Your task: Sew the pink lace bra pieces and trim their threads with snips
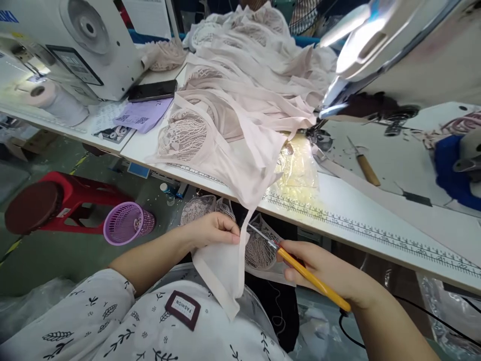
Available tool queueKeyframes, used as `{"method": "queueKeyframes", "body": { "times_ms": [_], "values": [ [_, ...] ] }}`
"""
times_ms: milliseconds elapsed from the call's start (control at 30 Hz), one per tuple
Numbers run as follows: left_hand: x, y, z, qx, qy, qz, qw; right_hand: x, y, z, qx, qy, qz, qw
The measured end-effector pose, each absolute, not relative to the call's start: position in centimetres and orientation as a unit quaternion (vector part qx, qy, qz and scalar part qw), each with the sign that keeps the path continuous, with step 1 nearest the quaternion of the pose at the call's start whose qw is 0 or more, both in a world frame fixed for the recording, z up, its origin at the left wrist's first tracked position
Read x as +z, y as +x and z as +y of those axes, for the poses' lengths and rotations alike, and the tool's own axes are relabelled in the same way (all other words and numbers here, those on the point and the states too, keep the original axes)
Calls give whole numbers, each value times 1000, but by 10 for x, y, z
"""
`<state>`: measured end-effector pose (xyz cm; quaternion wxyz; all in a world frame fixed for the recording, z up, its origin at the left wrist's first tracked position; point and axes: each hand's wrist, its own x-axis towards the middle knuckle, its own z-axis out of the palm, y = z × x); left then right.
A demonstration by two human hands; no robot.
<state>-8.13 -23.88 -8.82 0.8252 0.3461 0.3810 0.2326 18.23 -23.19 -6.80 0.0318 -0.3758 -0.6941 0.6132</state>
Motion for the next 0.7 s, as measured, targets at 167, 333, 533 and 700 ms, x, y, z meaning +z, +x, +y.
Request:
{"method": "queueKeyframes", "body": {
  "times_ms": [167,333,533,700],
  "values": [
    [-90,-85,-237,231,337,362,838,-61,169,-221,606,-365,-706,6],
    [-94,-89,-236,224,349,360,836,-66,172,-216,592,-374,-713,-33],
    [-85,-93,-234,242,436,385,777,-74,177,-225,566,-436,-698,52],
    [-66,-76,-234,304,540,408,671,-96,163,-256,593,-435,-617,282]
  ]
}}
